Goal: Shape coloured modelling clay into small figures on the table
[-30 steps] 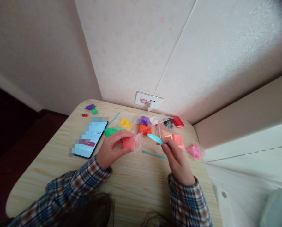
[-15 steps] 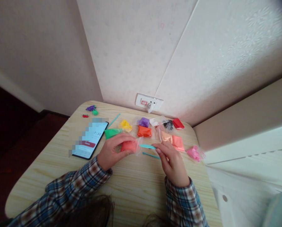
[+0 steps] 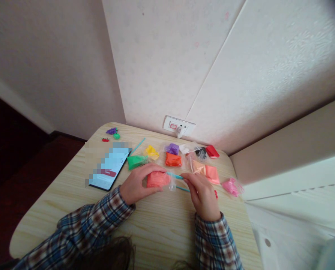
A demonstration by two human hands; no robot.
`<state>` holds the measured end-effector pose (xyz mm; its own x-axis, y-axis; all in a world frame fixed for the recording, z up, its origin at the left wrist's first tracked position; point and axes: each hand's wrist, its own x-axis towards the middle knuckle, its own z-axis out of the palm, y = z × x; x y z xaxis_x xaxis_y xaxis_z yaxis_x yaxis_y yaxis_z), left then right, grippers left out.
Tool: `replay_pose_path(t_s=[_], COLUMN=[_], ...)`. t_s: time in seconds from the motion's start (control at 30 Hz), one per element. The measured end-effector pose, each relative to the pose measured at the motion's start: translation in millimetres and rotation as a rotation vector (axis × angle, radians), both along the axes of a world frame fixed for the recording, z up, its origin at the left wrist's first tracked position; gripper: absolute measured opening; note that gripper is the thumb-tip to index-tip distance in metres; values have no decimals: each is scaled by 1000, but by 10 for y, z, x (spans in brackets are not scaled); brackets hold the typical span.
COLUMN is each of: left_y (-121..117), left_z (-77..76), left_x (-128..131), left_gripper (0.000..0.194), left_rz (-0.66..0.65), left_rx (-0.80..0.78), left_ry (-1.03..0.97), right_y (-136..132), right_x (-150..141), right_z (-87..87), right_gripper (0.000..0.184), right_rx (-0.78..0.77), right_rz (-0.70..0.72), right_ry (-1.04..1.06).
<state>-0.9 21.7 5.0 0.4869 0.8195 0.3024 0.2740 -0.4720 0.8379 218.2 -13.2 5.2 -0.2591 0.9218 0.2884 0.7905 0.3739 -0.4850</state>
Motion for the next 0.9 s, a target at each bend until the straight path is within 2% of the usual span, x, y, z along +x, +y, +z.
replay_pose_path(t_s=[0.17, 0.33, 0.5, 0.7, 0.9], left_y=[-7, -39, -56, -48, -33], left_z=[13, 9, -15, -41, 3], left_x=[13, 47, 52, 28, 14], left_gripper=[47, 49, 47, 50, 52], left_rz=[-35, -11, 51, 37, 6], left_rx=[-32, -44, -164, -269, -324], left_ry=[12, -13, -52, -112, -95], right_y=[8, 12, -10, -38, -59], right_x=[-12, -71, -142, -185, -237], right_z=[-21, -26, -25, -26, -13], right_gripper=[22, 24, 22, 19, 18], right_rx=[45, 26, -16, -22, -98], right_rz=[-8, 46, 62, 54, 68], right_ry=[-21, 35, 114, 157, 228])
